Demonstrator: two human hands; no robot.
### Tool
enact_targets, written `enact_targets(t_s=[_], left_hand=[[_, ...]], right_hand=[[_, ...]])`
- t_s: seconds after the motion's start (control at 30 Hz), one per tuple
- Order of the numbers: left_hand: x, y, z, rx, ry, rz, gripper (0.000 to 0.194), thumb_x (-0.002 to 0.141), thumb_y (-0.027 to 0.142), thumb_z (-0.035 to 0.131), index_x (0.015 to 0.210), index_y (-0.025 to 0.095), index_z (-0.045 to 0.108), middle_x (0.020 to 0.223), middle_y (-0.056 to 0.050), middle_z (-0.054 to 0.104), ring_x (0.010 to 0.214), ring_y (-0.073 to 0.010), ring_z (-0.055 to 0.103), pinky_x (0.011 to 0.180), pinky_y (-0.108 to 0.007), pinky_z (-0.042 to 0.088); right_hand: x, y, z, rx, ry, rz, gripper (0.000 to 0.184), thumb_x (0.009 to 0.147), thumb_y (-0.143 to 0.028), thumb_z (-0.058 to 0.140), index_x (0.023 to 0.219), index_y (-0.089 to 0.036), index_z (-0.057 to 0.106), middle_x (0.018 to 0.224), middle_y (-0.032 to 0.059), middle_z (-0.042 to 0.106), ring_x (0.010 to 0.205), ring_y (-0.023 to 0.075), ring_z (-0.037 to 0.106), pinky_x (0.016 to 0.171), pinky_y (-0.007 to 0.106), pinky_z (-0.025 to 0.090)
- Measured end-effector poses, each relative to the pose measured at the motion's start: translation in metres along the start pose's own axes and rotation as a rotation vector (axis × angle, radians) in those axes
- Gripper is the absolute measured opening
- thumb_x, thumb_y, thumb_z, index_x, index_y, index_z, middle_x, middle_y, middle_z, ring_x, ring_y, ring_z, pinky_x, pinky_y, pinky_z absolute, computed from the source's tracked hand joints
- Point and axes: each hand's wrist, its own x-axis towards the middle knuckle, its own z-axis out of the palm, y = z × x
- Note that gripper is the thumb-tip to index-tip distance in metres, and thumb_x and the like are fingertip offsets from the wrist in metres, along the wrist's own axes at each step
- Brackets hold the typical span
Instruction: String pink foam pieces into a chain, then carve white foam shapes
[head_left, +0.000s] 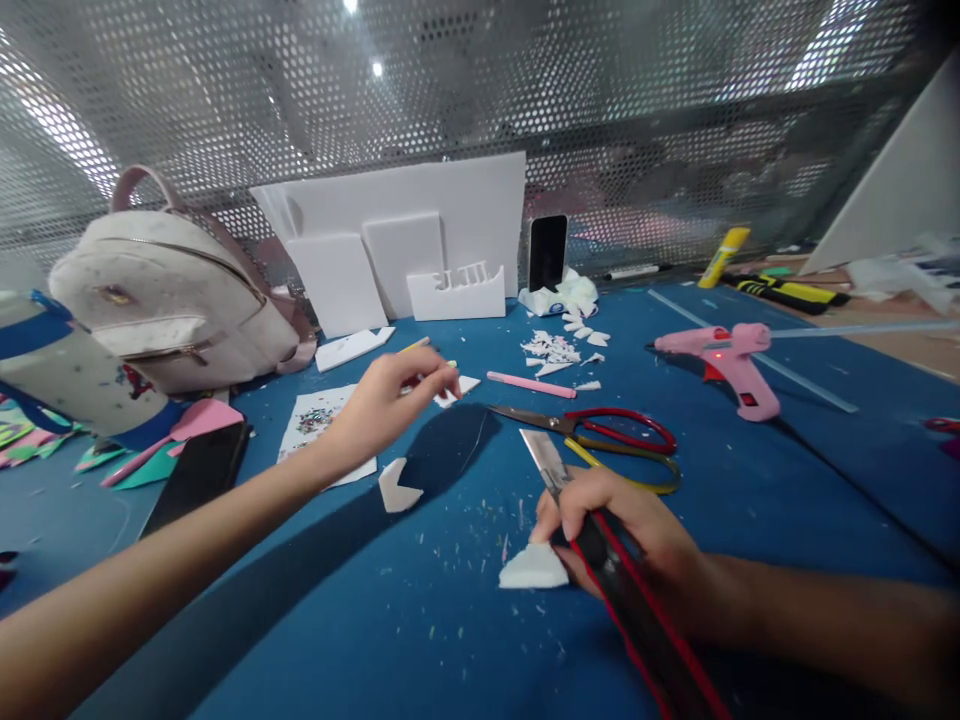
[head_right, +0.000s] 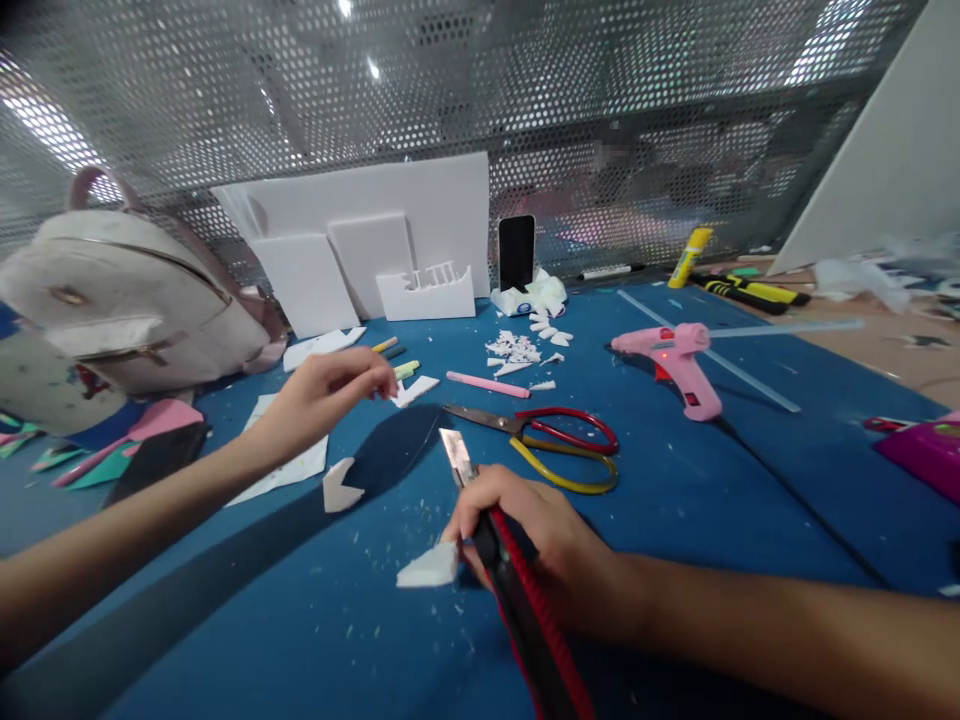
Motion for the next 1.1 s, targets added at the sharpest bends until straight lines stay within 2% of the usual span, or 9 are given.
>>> enact_targets(t_s=[0.1,0.2,0.33,0.47,0.6,0.73,0.87,1.0,1.1], left_hand=[[-0.049,0.009,-0.002,-0.074,-0.104,-0.053,0.021,0.1,0.018,0.048,0.104,0.02,0.068,0.095,-0.003,0.07,0.084,-0.0143,0.065,0.074,-0.027,0.052],[-0.08,0.005,-0.005,0.047,-0.177,0.004,0.023,0.1,0.017,0.05,0.12,0.024,0.061,0.114,-0.005,0.067,0.101,-0.0187,0.064,0.088,-0.035,0.052],[-0.099,-0.017,-0.012,0.316,-0.242,-0.049,0.05,0.09,0.035,0.07,0.135,0.024,0.05,0.133,-0.012,0.06,0.121,-0.0325,0.056,0.101,-0.054,0.045],[-0.105,-0.034,-0.011,0.27,-0.249,-0.094,0.055,0.088,0.035,0.071,0.137,0.025,0.048,0.134,-0.012,0.061,0.122,-0.0327,0.057,0.103,-0.055,0.044],[-0.102,-0.034,-0.015,0.034,-0.181,-0.188,0.054,0.087,0.031,0.069,0.137,0.029,0.048,0.128,-0.009,0.063,0.118,-0.029,0.058,0.104,-0.052,0.044],[-0.098,-0.029,-0.028,-0.624,-0.139,-0.376,0.053,0.087,0.034,0.069,0.136,0.027,0.049,0.125,-0.009,0.064,0.11,-0.0255,0.064,0.101,-0.046,0.049],[-0.103,-0.016,-0.036,-1.156,-0.083,-0.585,0.053,0.084,0.042,0.071,0.133,0.024,0.059,0.127,-0.012,0.067,0.117,-0.03,0.065,0.105,-0.046,0.048],[-0.112,-0.007,-0.035,-1.11,-0.09,-0.555,0.057,0.077,0.035,0.079,0.131,0.03,0.063,0.129,-0.01,0.065,0.124,-0.0336,0.06,0.109,-0.048,0.043],[-0.117,-0.005,-0.032,-1.012,-0.106,-0.459,0.061,0.073,0.036,0.084,0.13,0.036,0.063,0.129,-0.008,0.063,0.124,-0.0343,0.059,0.105,-0.048,0.044]], right_hand=[[0.006,0.0,0.004,-0.004,0.01,0.196,0.025,0.087,-0.01,0.064,0.099,-0.027,0.049,0.09,-0.0026,0.062,0.067,0.01,0.06,0.059,0.021,0.048],[0.014,-0.002,0.006,-0.092,0.032,0.298,0.027,0.084,-0.016,0.071,0.095,-0.025,0.048,0.084,-0.0041,0.056,0.062,0.009,0.053,0.056,0.021,0.043],[0.022,-0.003,0.008,-0.092,-0.004,0.352,0.024,0.087,-0.024,0.07,0.096,-0.024,0.047,0.08,-0.0051,0.053,0.057,0.0085,0.046,0.053,0.021,0.04],[0.024,-0.007,0.009,-0.126,-0.041,0.37,0.02,0.09,-0.026,0.067,0.098,-0.024,0.049,0.083,-0.003,0.055,0.063,0.0113,0.051,0.057,0.023,0.043],[0.026,-0.012,0.011,-0.143,-0.146,0.411,0.018,0.091,-0.025,0.065,0.097,-0.023,0.049,0.079,-0.0031,0.058,0.06,0.0106,0.05,0.054,0.022,0.04],[0.03,-0.012,0.015,-0.185,-0.26,0.383,0.019,0.09,-0.027,0.065,0.099,-0.022,0.049,0.078,-0.0034,0.06,0.058,0.0097,0.05,0.053,0.022,0.038],[0.041,-0.01,0.025,-0.225,-0.292,0.29,0.02,0.09,-0.03,0.065,0.101,-0.023,0.051,0.078,-0.0045,0.062,0.058,0.0098,0.054,0.055,0.022,0.038],[0.056,-0.015,0.032,-0.281,-0.3,0.2,0.026,0.086,-0.03,0.072,0.104,-0.022,0.055,0.094,0.0002,0.066,0.079,0.0156,0.063,0.069,0.027,0.045],[0.065,-0.022,0.03,-0.23,-0.202,0.22,0.025,0.087,-0.031,0.071,0.103,-0.021,0.054,0.098,0.0027,0.066,0.083,0.0169,0.064,0.073,0.029,0.048]])
